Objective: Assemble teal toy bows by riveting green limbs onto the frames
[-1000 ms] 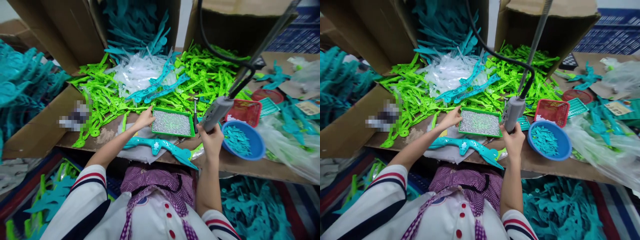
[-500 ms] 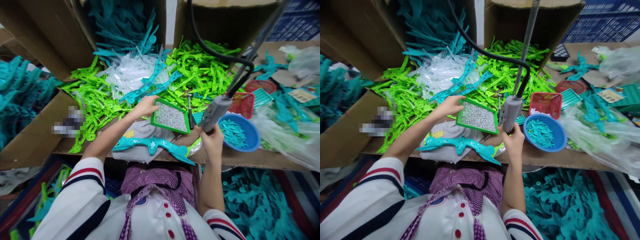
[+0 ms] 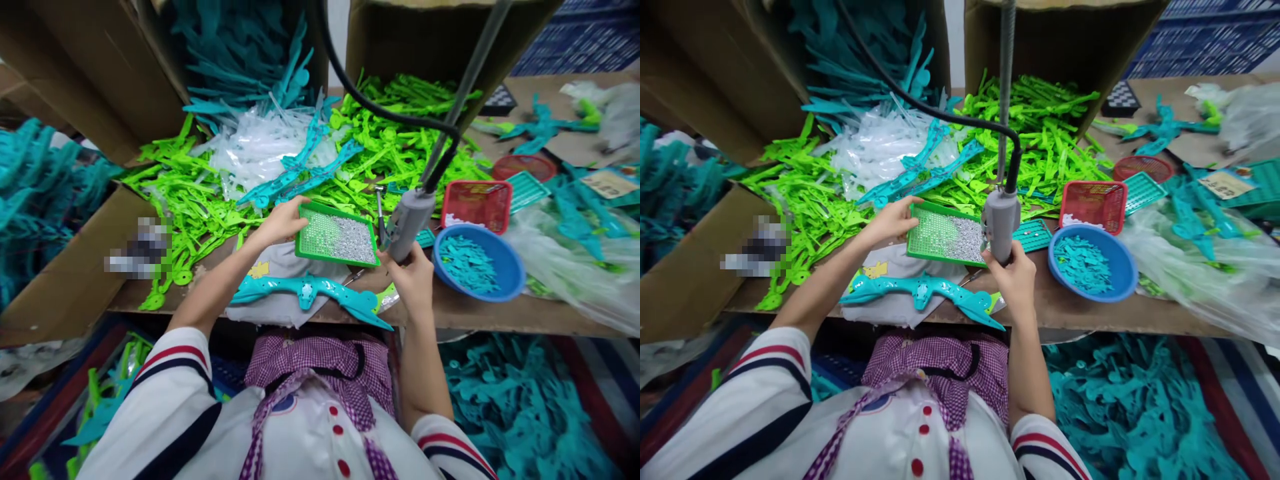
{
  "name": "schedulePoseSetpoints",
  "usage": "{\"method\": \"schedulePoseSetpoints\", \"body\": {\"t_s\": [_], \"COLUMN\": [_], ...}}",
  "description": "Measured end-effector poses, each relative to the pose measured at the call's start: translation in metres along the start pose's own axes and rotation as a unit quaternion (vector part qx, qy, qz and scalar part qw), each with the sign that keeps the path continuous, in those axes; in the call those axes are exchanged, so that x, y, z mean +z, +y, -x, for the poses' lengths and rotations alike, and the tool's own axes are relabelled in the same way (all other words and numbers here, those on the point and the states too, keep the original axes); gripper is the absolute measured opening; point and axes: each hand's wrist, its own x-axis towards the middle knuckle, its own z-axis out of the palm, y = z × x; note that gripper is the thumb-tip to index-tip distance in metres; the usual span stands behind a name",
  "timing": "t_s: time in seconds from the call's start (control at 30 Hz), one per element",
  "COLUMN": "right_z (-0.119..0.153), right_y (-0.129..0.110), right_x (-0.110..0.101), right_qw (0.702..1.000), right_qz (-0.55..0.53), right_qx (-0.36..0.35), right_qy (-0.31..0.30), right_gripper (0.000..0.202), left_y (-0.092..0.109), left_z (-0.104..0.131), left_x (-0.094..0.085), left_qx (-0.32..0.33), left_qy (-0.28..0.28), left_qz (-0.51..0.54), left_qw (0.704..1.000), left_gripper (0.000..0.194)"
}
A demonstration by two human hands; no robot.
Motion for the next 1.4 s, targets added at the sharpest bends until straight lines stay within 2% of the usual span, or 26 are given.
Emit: {"method": "schedulePoseSetpoints", "body": {"t_s": [0.17, 0.3, 0.43, 0.63, 0.73, 0.83, 1.0, 1.03, 1.07, 1.13, 1.17, 1.2, 1.23, 1.3, 1.4], "right_z": [-0.015, -0.041, -0.062, -0.080, -0.084, -0.084, -0.094, -0.099, -0.104, -0.116, -0.121, -0.126, -0.130, -0.136, -0.141], "right_y": [-0.004, -0.013, -0.017, -0.013, -0.014, -0.018, -0.007, -0.001, 0.007, 0.025, 0.034, 0.041, 0.048, 0.057, 0.063], "right_x": [0.018, 0.042, 0.068, 0.095, 0.098, 0.094, 0.070, 0.062, 0.055, 0.041, 0.035, 0.031, 0.029, 0.030, 0.040], "right_qw": [0.998, 0.994, 0.990, 0.976, 0.971, 0.970, 0.939, 0.940, 0.951, 0.983, 0.987, 0.978, 0.958, 0.909, 0.875], "right_qz": [0.001, 0.008, -0.013, -0.051, -0.058, -0.063, -0.100, -0.106, -0.097, 0.001, 0.087, 0.182, 0.272, 0.397, 0.455], "right_qx": [-0.039, -0.060, -0.074, -0.085, -0.086, -0.087, -0.114, -0.113, -0.106, -0.075, -0.052, -0.028, -0.005, 0.025, 0.026], "right_qy": [-0.046, -0.092, -0.117, -0.192, -0.214, -0.219, -0.309, -0.304, -0.274, -0.168, -0.121, -0.093, -0.087, -0.122, -0.160], "right_gripper": [0.034, 0.033, 0.034, 0.040, 0.043, 0.045, 0.061, 0.065, 0.067, 0.064, 0.058, 0.051, 0.044, 0.037, 0.038], "left_y": [-0.047, -0.074, -0.083, -0.091, -0.101, -0.109, -0.105, -0.103, -0.100, -0.096, -0.095, -0.094, -0.093, -0.092, -0.091], "left_z": [0.017, 0.024, 0.023, 0.016, 0.007, -0.007, -0.039, -0.045, -0.049, -0.053, -0.051, -0.047, -0.041, -0.019, 0.036], "left_x": [0.028, 0.055, 0.074, 0.087, 0.084, 0.080, 0.074, 0.073, 0.073, 0.073, 0.073, 0.073, 0.073, 0.071, 0.069], "left_qx": [-0.054, -0.120, -0.119, -0.092, -0.064, -0.056, -0.061, -0.065, -0.068, -0.075, -0.078, -0.079, -0.076, -0.065, -0.031], "left_qy": [-0.021, -0.021, 0.016, 0.008, 0.042, 0.042, 0.057, 0.062, 0.066, 0.075, 0.079, 0.082, 0.084, 0.093, 0.115], "left_qz": [0.046, 0.103, 0.096, 0.131, 0.128, 0.123, 0.134, 0.137, 0.140, 0.147, 0.151, 0.156, 0.162, 0.184, 0.220], "left_qw": [0.997, 0.987, 0.988, 0.987, 0.989, 0.990, 0.987, 0.987, 0.986, 0.983, 0.982, 0.981, 0.980, 0.976, 0.968], "left_gripper": [0.083, 0.089, 0.079, 0.071, 0.054, 0.042, 0.042, 0.044, 0.046, 0.049, 0.050, 0.052, 0.053, 0.054, 0.047]}}
